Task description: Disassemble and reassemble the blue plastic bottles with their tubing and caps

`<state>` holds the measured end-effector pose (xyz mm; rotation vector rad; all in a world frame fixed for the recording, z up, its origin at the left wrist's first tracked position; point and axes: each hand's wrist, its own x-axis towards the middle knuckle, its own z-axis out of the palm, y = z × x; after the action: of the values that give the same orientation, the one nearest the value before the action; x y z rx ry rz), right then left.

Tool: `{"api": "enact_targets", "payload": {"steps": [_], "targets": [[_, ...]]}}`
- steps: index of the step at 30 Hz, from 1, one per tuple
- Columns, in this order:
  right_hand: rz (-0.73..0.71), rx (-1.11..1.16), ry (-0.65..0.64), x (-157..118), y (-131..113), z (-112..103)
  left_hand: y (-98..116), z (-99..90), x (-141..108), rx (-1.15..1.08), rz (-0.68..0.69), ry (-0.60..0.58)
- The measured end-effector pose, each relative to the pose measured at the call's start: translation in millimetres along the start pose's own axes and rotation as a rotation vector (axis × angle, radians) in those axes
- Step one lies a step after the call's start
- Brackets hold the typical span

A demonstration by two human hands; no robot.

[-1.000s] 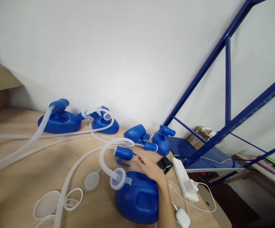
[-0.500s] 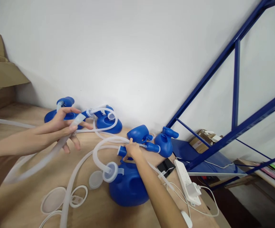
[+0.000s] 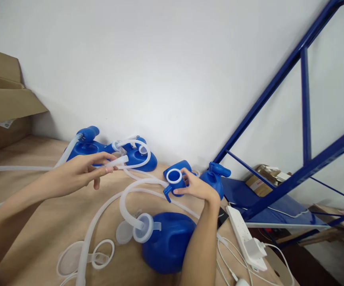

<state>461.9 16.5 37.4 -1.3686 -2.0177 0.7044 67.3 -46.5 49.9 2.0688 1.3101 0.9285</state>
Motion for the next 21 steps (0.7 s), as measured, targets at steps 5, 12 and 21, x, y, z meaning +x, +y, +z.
{"api": "enact_targets", "payload": {"steps": [5, 12, 21], "targets": [[-0.145, 0.606, 0.307, -5.4, -21.8, 17.8, 7.4, 17.9, 8.7, 0.069, 0.094, -0.020], [-0.247, 1.071, 0.304, -3.9, -53.7, 56.3, 12.0, 35.1, 7.2, 0.176, 0.305, 0.122], [-0.196, 1.093, 0.261, 1.2, -61.0, 68.1, 5.6, 40.4, 3.3, 0.271, 0.374, 0.218]]}}
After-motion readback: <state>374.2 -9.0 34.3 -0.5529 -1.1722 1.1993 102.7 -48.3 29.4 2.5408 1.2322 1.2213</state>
